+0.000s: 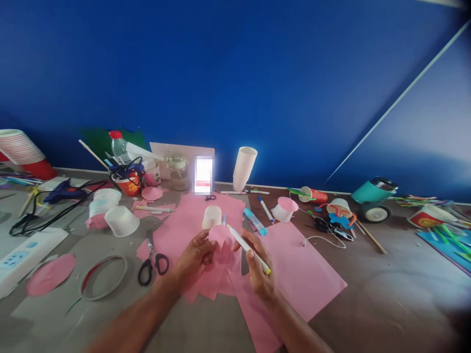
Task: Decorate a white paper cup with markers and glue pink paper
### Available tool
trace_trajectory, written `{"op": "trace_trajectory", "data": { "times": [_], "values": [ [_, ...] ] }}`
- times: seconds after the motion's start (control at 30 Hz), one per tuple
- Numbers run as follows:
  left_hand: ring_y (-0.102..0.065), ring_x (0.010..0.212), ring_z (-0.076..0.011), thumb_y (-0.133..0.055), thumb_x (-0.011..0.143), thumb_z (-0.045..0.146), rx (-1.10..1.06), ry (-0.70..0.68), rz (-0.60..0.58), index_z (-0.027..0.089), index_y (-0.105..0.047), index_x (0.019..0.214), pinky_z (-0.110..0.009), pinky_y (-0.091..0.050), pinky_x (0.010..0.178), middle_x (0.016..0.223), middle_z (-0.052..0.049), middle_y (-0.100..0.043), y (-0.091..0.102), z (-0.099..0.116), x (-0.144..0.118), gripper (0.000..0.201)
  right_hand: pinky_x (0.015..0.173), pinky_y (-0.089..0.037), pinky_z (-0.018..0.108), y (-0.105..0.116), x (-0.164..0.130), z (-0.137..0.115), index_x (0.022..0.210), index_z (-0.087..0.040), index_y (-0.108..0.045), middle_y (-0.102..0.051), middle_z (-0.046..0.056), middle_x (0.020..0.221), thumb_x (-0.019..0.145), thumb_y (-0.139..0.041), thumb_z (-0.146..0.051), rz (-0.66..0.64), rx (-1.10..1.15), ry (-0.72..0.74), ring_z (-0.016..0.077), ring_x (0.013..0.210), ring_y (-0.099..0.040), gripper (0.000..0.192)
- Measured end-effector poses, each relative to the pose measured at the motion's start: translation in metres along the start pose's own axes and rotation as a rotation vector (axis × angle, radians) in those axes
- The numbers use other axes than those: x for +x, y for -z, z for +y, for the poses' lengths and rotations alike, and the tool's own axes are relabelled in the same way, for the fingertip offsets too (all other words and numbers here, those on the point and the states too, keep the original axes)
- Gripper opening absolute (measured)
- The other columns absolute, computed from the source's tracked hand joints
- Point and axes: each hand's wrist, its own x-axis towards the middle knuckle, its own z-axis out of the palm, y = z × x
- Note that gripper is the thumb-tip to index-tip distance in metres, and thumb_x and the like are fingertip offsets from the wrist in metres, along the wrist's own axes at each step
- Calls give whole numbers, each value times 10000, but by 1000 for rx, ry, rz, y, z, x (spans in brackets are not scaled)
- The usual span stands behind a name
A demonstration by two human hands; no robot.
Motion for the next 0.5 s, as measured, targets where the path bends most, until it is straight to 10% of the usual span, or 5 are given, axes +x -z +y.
{"op": "trace_trajectory", "data": {
  "times": [0.27, 0.5],
  "values": [
    [-230, 444, -15, -815, 693, 273, 17, 13, -55, 149, -625, 768, -190, -180, 442, 572, 67, -458, 1, 1, -2, 239, 840, -551, 394, -7, 1, -1, 1019, -263, -708, -653, 42, 708, 975, -464, -415, -25, -84, 91, 254, 911, -678, 291],
    [-253, 439, -17, -810, 691, 279, 38, -14, -80, 146, -656, 794, -192, -193, 437, 580, 59, -486, 4, -1, 0, 229, 855, -566, 427, -11, -10, 10, 1216, -275, -604, -716, 82, 1057, 961, -489, -281, -12, -194, 188, 246, 977, -693, 280]
  ]
}}
